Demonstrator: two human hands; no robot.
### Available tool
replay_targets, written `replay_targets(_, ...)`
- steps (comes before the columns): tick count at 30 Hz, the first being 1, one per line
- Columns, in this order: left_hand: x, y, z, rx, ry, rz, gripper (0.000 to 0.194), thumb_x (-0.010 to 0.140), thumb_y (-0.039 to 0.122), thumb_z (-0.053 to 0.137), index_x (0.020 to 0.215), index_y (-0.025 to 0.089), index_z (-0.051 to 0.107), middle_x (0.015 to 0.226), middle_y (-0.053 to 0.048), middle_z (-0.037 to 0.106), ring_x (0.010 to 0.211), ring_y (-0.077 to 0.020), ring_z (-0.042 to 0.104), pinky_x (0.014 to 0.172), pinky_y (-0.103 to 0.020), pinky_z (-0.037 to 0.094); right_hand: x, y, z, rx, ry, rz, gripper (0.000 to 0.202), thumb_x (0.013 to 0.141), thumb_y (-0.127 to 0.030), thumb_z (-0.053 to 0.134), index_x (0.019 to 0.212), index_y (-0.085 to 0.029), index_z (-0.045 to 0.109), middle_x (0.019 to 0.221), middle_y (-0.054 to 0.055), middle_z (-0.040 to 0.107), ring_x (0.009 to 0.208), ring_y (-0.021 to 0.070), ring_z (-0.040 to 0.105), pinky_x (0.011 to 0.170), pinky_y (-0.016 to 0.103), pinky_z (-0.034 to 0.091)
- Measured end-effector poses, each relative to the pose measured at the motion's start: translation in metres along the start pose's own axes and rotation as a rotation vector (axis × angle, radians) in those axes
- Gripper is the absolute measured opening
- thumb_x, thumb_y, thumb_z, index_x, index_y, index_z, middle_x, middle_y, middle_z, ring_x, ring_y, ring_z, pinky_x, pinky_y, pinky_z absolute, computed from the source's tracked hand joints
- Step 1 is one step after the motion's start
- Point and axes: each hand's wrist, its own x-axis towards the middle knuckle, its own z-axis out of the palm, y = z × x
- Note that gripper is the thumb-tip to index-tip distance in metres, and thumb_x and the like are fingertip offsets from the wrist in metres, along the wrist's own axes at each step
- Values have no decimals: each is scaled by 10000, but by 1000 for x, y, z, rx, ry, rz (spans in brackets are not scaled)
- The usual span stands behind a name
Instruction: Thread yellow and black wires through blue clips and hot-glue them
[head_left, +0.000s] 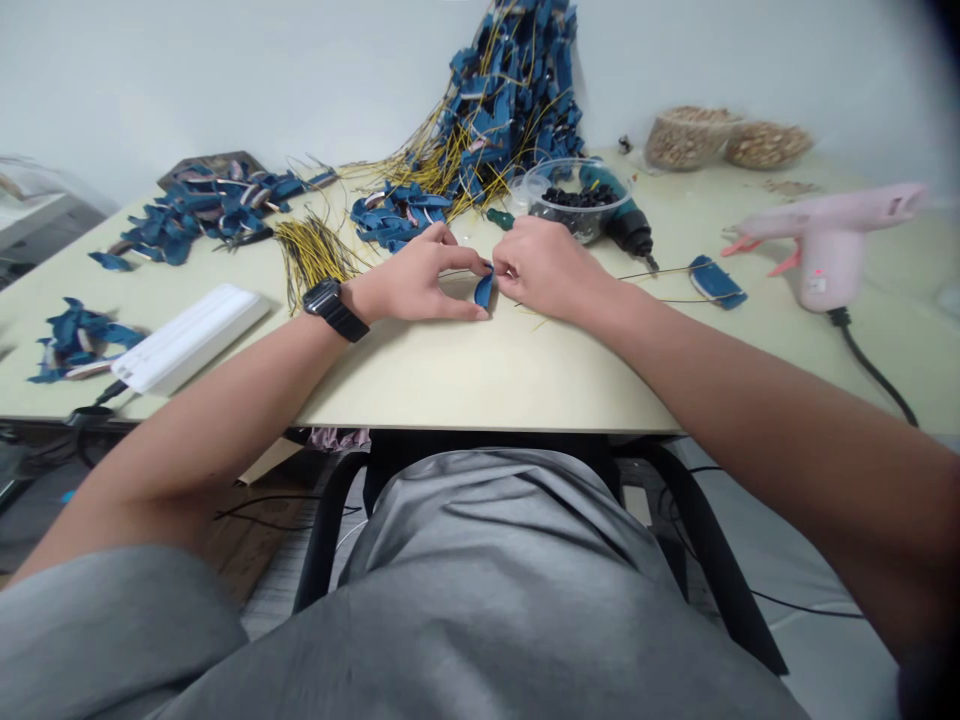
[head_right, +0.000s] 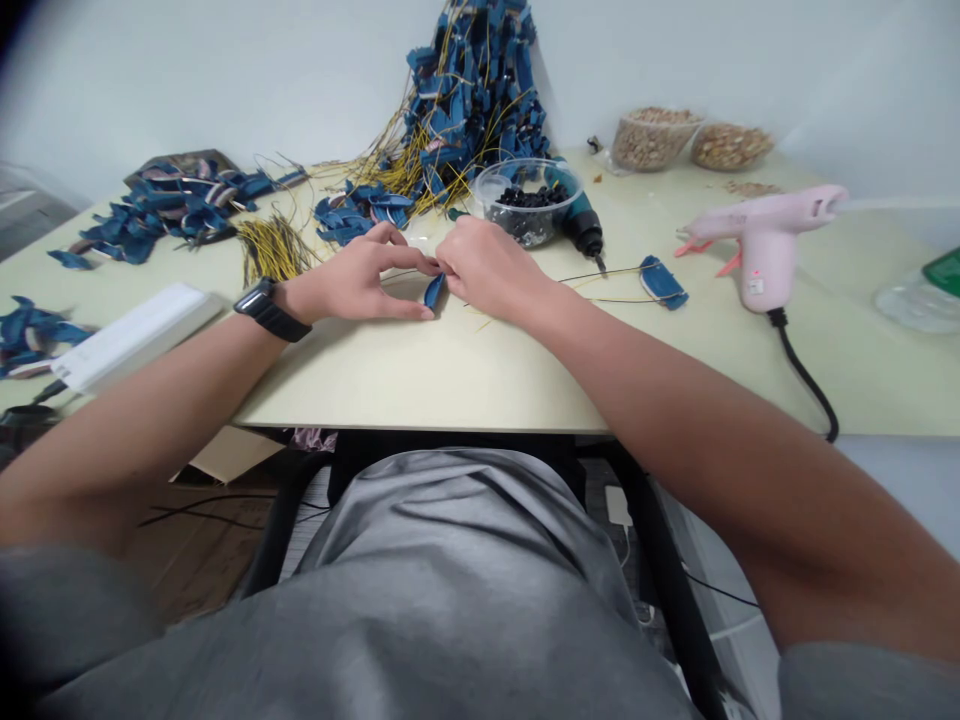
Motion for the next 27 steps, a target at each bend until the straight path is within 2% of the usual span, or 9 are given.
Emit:
replay_targets(5,1,-5,2,5,9,9,821,812,1006,976,1242,306,962,1224,-121,925,1319,-431,734,1300,-675,547,0,0,2,-6,-3,-21,231,1118,-126,667,1100,-182,891,1171,176,903,1226,374,784,1045,479,596)
replay_targets(13,2,-8,3,2,28,46,784,828,985,997,1205,297,976,1161,-96,926,1279,-403,758,1287,-624,559,0,1,4,-27,5,-53,226,1121,-125,676,1153,-155,898,1183,186,906,1259,388,794,1090,487,620)
replay_targets(17,3,-11,4,-23,22,35,838,802,963,1034,1294,290,949,1260,-112,944,1315,-417,763,1302,-630,553,0,-1,1,-17,-9,-25,225,1120,-107,670,1090,-155,887,1134,196,898,1242,404,798,1087,501,618)
replay_targets(22,5,-16,5,-60,36,4,1112,718,928,1109,1566,266,830,1489,-172,919,1409,-454,718,1356,-671,506,0,-2,1,5,6,-16,228,1106,-89,667,1020,-190,853,1097,173,891,1239,400,795,1094,498,614)
replay_targets(27,4,-15,5,-67,-42,-61,987,754,907,1060,1488,271,890,1492,-144,909,1458,-450,744,1362,-614,529,0,-5,2,41,12,17,247,1106,-81,657,1037,-187,870,1095,180,888,1239,404,804,1066,493,614)
